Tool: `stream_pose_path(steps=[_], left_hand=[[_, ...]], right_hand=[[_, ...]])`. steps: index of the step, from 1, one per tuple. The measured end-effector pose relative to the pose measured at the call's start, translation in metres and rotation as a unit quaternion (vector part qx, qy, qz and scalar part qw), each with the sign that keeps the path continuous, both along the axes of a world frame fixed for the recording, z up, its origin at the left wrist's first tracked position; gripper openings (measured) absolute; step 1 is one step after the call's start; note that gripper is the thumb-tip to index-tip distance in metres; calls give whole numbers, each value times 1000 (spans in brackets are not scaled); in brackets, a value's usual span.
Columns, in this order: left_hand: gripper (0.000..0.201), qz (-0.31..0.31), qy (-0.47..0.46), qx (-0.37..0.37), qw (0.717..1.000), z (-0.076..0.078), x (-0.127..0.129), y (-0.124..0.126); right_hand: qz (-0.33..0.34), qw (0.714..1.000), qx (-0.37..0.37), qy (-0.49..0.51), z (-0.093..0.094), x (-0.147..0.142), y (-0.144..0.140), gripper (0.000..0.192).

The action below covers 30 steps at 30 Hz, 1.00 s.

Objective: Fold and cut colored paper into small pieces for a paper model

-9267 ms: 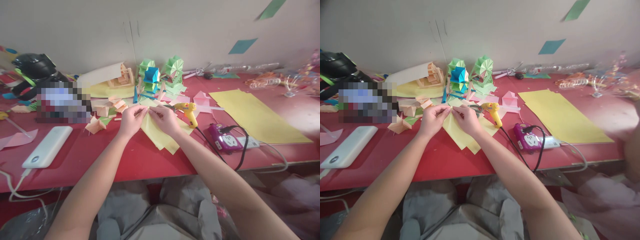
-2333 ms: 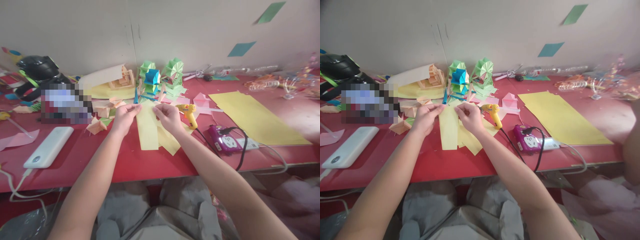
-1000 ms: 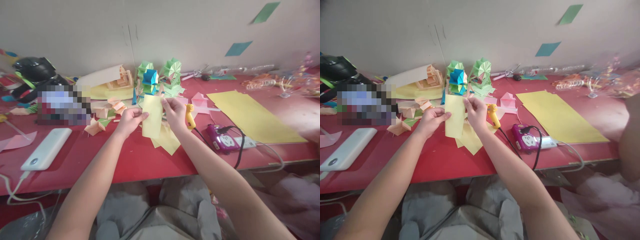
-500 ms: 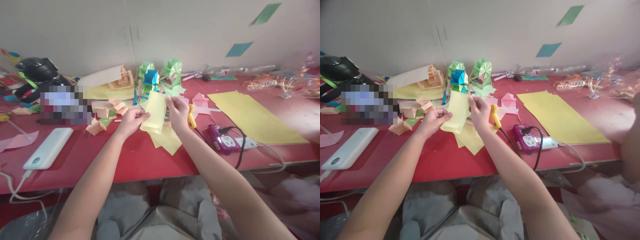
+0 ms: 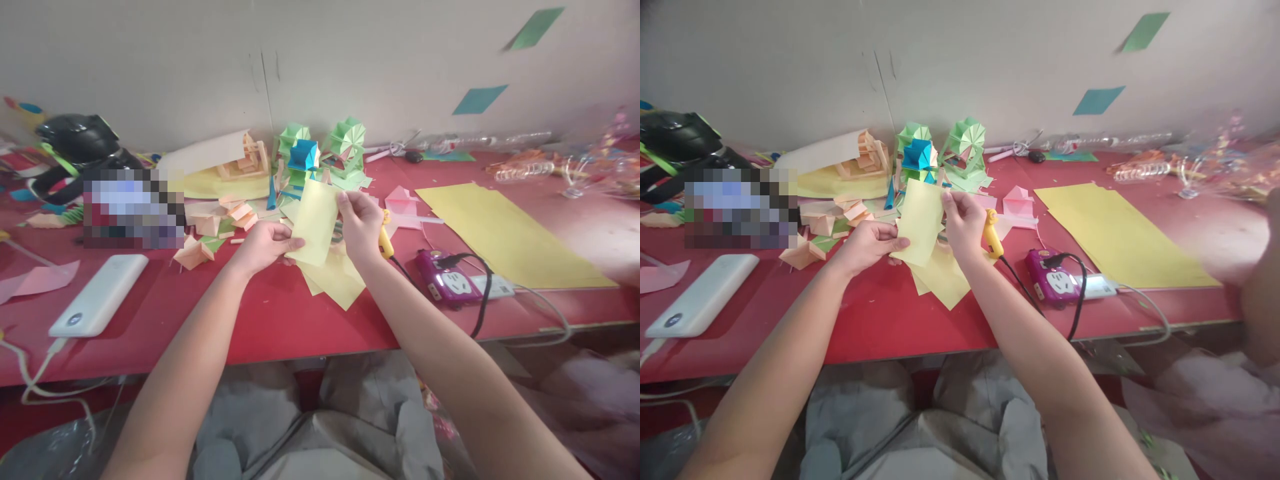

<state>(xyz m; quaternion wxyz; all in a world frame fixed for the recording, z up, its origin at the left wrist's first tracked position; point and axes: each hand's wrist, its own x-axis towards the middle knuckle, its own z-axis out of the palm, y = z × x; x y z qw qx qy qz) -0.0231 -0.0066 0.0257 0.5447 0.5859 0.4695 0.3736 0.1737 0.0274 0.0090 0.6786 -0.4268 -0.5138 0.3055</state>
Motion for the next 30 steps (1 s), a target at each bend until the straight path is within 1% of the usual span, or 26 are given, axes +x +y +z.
stream_pose_path(steps=[4, 6, 9, 12, 14, 18, 21, 23, 26, 28, 30], left_hand=[[38, -31, -9, 14, 999, -2, -1, 1], [38, -40, -10, 9, 999, -2, -3, 1], [37, -48, 2, -9, 999, -1, -4, -1], [34, -68, 14, -1, 998, 2, -6, -2], [31, -57, 10, 20, 998, 2, -7, -2], [31, 14, 22, 76, 997, 1, -7, 2], [32, 52, 36, 94, 994, 0, -6, 3], [33, 69, 29, 89, 993, 0, -6, 3], [34, 78, 11, 78, 994, 3, -6, 3], [34, 69, 2, 76, 995, 5, -6, 2], [34, 65, -9, 86, 994, 6, -6, 2]], right_hand=[[1, 1000, 6, 3, 0, 2, 2, 37], [0, 1000, 9, -3, 0, 2, 2, 36], [-6, 1000, 8, -15, 2, 2, 0, 35], [4, 1000, 9, -11, 4, 1, -3, 33], [16, 1000, 8, -11, 4, 0, -4, 32], [43, 999, -15, -18, 1, -5, -2, 34], [87, 995, -48, 5, 0, -7, -2, 41], [142, 987, -73, 16, 0, -8, -2, 48], [226, 970, -95, -8, 1, -8, -6, 51], [248, 963, -101, -31, 0, -7, -8, 49], [257, 959, -106, -45, 0, -8, -10, 46]])
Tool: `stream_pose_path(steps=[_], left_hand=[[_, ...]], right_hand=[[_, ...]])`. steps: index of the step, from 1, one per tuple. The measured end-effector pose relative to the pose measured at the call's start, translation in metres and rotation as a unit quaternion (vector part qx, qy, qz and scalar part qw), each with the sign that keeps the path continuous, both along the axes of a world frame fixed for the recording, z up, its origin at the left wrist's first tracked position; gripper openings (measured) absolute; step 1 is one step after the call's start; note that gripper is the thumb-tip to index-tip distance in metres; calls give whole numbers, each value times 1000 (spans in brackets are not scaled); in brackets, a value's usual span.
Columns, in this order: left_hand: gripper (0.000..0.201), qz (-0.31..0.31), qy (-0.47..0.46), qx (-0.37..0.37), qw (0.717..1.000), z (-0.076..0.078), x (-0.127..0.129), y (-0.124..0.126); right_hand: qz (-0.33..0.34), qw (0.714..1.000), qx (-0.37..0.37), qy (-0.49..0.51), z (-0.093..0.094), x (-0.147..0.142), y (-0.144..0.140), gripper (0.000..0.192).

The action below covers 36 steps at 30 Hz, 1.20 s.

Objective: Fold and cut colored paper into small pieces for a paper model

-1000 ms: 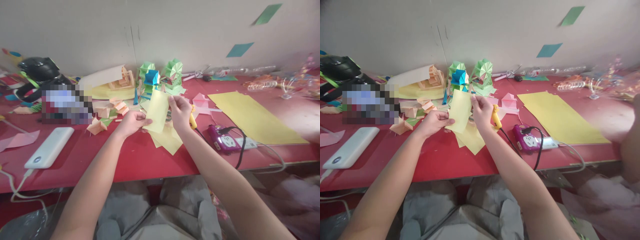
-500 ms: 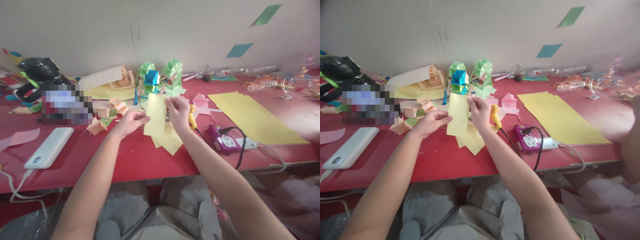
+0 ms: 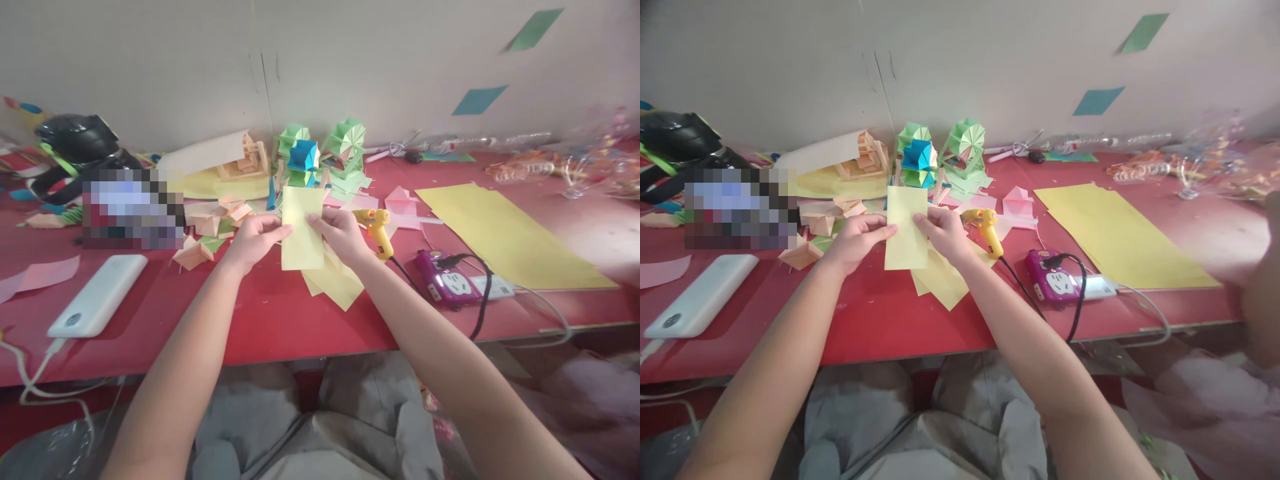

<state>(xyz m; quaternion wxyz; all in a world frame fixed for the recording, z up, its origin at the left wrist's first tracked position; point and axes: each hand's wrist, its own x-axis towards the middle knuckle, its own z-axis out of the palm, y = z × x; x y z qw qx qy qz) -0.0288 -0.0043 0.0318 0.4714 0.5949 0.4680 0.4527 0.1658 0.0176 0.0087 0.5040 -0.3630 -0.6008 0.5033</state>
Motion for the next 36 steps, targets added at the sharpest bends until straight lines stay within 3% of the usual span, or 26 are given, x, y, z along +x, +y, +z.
stream_pose_path(steps=[7, 13, 18, 21, 23, 26, 28, 32, 36], left_hand=[[38, 31, -25, 32, 999, -9, -3, 5], [25, 50, -104, -12, 993, -1, 1, 6], [32, 28, -164, -76, 983, 6, 2, 4], [40, 42, -128, -65, 989, 2, 1, 4], [52, 59, -107, -45, 991, -4, 0, 6], [53, 86, -81, -19, 993, -11, -3, 9], [53, 91, -52, -7, 994, -13, -4, 10], [53, 62, -13, 12, 998, -15, -4, 9], [54, 36, 4, 27, 999, -15, -2, 9]], right_hand=[[96, 994, -39, 40, 0, -5, -3, 36], [23, 999, 16, 24, -6, -5, 1, 19], [-51, 992, 111, -27, -10, -5, 4, 31], [-79, 986, 139, -46, -10, -6, 4, 34], [-68, 990, 115, -45, -9, -6, 2, 33], [-23, 998, 52, -29, -4, -5, -2, 30], [-7, 998, 46, -33, -1, -6, -4, 27], [-11, 992, 86, -90, -3, -8, -4, 40], [-13, 991, 91, -93, -6, -9, -1, 34]])
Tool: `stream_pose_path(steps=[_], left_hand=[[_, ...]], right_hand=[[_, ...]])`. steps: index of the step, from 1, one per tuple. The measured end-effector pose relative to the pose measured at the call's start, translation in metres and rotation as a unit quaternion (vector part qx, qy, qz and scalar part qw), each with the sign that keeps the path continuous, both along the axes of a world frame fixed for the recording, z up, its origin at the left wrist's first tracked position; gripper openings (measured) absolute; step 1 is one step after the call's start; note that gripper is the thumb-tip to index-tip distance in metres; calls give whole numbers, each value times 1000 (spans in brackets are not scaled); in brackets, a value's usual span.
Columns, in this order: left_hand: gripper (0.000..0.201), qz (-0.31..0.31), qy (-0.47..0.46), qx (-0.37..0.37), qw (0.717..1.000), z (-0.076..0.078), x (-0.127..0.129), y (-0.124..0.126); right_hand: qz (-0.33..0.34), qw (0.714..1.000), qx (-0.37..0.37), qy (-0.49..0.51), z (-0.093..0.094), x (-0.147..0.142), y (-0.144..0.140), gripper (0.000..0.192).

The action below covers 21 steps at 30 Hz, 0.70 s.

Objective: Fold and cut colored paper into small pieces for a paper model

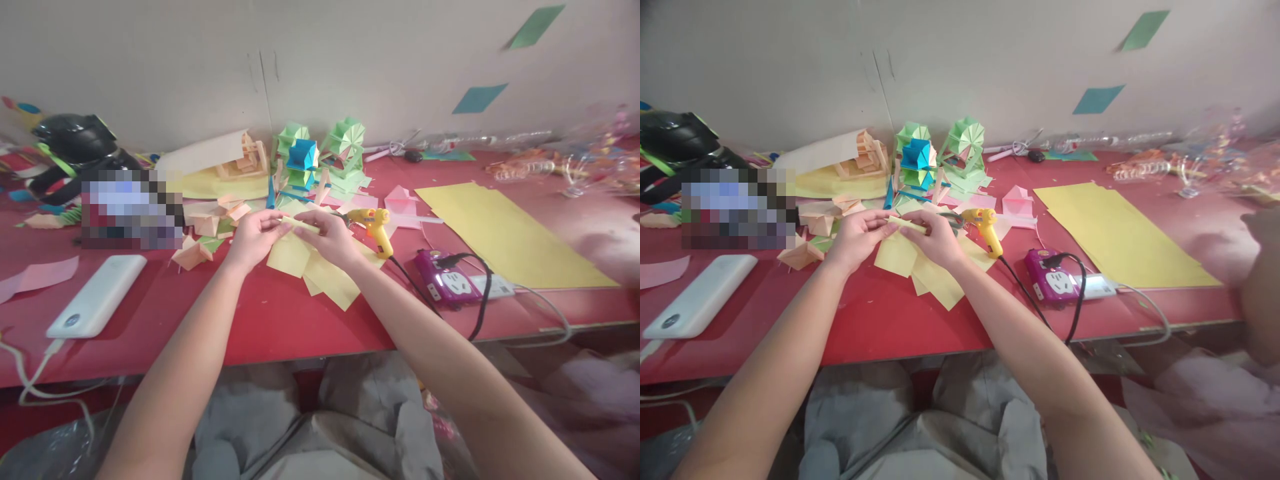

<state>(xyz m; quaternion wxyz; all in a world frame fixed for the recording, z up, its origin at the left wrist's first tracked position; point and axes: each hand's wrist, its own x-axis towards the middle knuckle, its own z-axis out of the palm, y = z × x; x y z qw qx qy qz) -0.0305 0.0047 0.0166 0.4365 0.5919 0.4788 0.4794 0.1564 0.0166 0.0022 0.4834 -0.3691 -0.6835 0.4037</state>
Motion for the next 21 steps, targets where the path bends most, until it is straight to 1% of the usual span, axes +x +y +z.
stream_pose_path(steps=[3, 6, 8, 12, 16, 18, 21], left_hand=[[56, -8, 26, 5, 1000, 2, 1, -1], [54, -15, 71, 18, 997, 6, 1, -4], [52, -13, 81, 19, 996, 9, 2, -6], [47, -15, 63, 6, 998, 9, 3, -6], [41, -18, 65, 27, 997, 5, 2, -3], [40, -20, 71, 36, 997, 2, 1, -1], [39, -32, 76, 27, 996, -1, -2, 1]], right_hand=[[18, 1000, -11, -8, 4, 2, -2, 32], [48, 996, -71, -26, 11, 3, -7, 33], [60, 992, -110, -33, 13, 4, -9, 34], [44, 991, -122, 23, 12, 3, -7, 34], [52, 985, -155, 46, 9, 2, -4, 38], [63, 986, -150, 43, 9, 2, -4, 40], [67, 992, -105, 36, 8, 2, -3, 40]])
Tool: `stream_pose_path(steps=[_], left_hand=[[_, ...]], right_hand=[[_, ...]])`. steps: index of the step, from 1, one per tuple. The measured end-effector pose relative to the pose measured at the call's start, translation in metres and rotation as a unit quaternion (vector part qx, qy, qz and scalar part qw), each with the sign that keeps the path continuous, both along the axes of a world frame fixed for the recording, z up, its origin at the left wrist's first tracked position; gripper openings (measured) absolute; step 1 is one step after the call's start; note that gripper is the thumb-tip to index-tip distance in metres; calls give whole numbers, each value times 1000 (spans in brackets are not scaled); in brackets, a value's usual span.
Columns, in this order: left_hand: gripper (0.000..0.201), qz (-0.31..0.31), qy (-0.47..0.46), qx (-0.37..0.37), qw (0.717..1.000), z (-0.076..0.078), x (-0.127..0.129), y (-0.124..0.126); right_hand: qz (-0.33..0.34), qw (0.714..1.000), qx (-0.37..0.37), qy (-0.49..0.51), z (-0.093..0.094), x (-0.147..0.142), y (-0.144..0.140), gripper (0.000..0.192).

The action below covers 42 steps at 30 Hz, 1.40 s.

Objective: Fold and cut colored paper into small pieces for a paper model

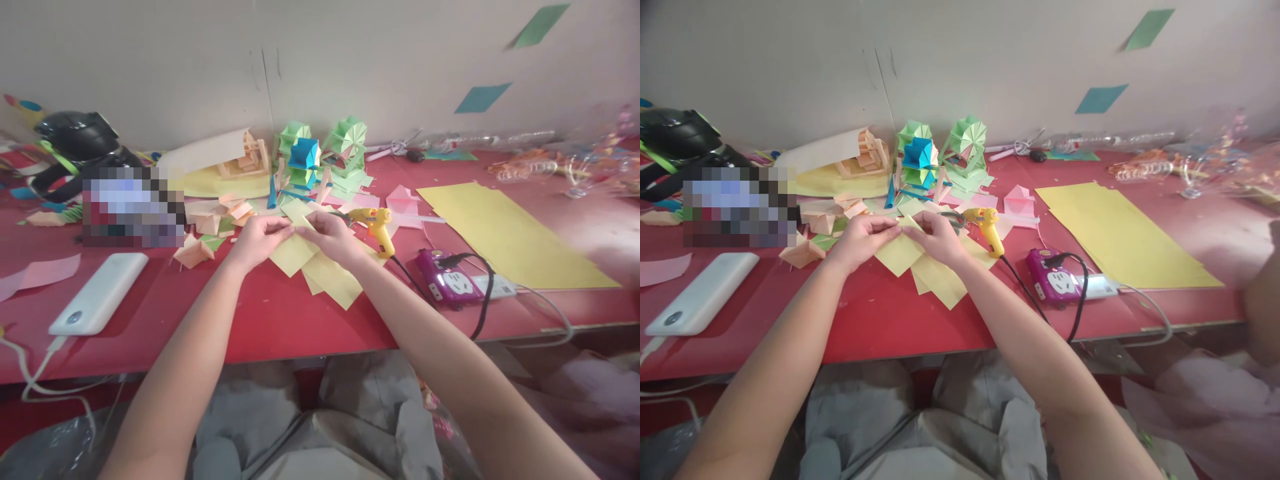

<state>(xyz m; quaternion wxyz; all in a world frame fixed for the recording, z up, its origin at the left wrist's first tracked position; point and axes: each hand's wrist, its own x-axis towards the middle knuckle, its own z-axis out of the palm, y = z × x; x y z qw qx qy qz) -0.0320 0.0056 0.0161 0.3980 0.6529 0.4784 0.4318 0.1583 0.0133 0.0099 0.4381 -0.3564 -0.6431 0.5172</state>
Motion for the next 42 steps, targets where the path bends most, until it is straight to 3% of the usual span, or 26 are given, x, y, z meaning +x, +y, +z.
stream_pose_path(steps=[7, 12, 29, 36, 42], left_hand=[[35, -7, 5, 13, 1000, 4, 1, -2], [36, -17, -6, -30, 999, 8, 4, -5], [36, -19, -20, -16, 999, 6, 4, -6], [35, -18, -39, -60, 997, 9, 5, -8], [30, -12, -17, -49, 999, 8, 5, -7]], right_hand=[[-31, 998, 55, -25, -2, 0, 1, 42], [-64, 993, 85, -45, -2, 1, 2, 38], [-47, 996, 76, -23, -1, 0, 1, 48], [-75, 995, 64, -19, 2, -1, -1, 48], [-103, 990, 83, -40, 3, -1, -3, 52]])
